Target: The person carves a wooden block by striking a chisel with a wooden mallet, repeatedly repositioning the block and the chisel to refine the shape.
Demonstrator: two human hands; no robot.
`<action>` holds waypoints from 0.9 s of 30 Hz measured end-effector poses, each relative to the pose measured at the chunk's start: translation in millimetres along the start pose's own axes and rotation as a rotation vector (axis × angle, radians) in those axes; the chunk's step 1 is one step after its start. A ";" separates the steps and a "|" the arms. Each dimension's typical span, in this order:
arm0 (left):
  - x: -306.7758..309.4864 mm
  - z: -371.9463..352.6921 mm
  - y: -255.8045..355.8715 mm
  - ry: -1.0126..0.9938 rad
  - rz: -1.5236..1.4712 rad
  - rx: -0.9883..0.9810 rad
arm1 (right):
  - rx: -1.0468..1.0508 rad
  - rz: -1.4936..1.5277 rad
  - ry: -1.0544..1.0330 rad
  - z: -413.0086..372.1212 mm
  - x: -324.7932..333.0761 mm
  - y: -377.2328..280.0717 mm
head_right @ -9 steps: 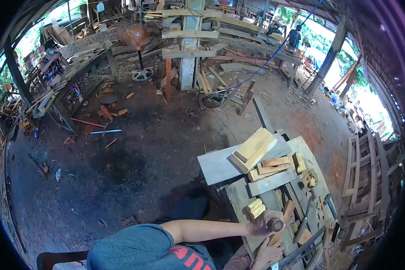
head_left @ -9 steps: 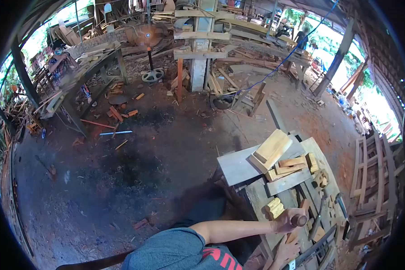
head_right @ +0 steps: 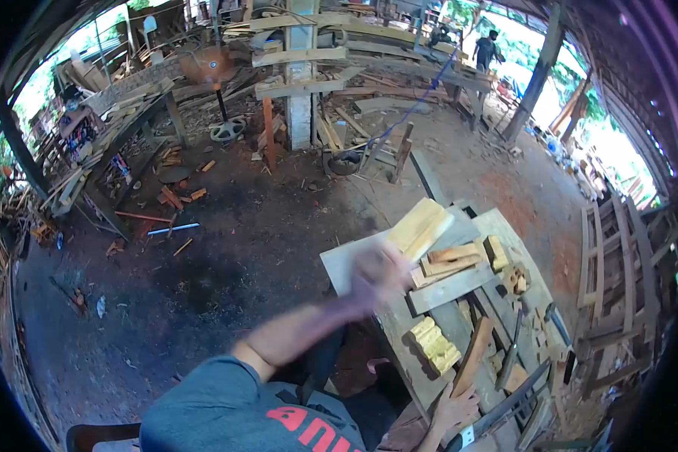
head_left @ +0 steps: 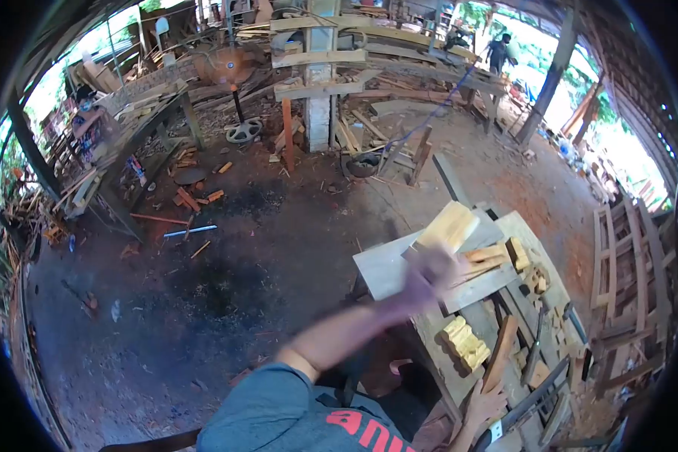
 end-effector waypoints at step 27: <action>-140.2 -34.6 -54.9 -0.265 -0.082 0.429 | -0.050 0.336 -0.129 2.1 23.2 -5.0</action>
Point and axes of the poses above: each hand's wrist, its own z-axis towards the middle knuckle, its own x-axis out of the back of the hand, y = z × x, the point moved 1 cm from there along z, towards the middle knuckle, and after that the axes turned 13 degrees about -z, right-handed, at the moved point
